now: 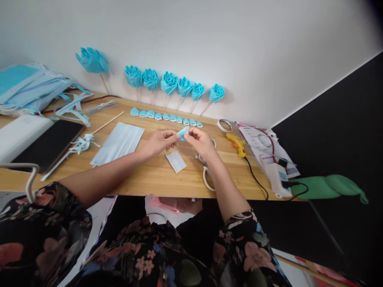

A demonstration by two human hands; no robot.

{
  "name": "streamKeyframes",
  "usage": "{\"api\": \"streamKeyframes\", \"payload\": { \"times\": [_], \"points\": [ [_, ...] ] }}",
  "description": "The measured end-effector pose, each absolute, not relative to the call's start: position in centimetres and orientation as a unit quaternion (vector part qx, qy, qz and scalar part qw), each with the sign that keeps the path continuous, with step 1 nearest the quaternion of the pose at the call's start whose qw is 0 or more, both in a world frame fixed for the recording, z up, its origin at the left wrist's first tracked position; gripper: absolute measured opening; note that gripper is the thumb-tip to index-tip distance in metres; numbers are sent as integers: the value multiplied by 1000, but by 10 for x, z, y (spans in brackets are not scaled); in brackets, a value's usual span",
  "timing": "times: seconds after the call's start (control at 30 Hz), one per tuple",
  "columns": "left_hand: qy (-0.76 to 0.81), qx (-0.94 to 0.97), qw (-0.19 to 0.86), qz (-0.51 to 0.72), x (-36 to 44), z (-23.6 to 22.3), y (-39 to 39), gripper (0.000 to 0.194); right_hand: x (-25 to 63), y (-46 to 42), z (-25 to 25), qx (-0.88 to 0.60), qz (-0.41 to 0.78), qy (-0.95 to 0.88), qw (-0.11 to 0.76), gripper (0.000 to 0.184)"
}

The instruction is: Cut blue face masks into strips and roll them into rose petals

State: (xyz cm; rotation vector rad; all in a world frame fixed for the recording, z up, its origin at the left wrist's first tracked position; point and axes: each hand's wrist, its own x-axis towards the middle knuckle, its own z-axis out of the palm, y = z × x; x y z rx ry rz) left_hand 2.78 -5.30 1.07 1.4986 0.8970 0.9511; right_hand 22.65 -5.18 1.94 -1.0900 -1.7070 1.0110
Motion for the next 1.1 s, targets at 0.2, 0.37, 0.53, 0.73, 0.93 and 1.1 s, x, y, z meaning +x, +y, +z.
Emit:
{"api": "streamKeyframes", "payload": {
  "times": [0.2, 0.37, 0.53, 0.73, 0.93, 1.1],
  "points": [
    [392, 625, 549, 393, 28, 10, -52, 42, 226, -58, 15, -438, 410, -645, 473, 24],
    [389, 636, 531, 402, 28, 12, -55, 37, 228, -58, 13, -431, 431, -630, 481, 27],
    [379, 641, 531, 405, 27, 16, -58, 38, 229, -60, 15, -425, 437, -634, 477, 24],
    [369, 646, 547, 385, 31, 14, -59, 40, 225, -63, 14, -401, 431, -653, 477, 20],
    [356, 655, 542, 389, 32, 10, -58, 36, 224, -62, 11, -397, 455, -643, 471, 30],
    [355, 648, 553, 385, 33, 11, -58, 37, 224, -62, 10, -399, 451, -650, 464, 34]
  ]
}}
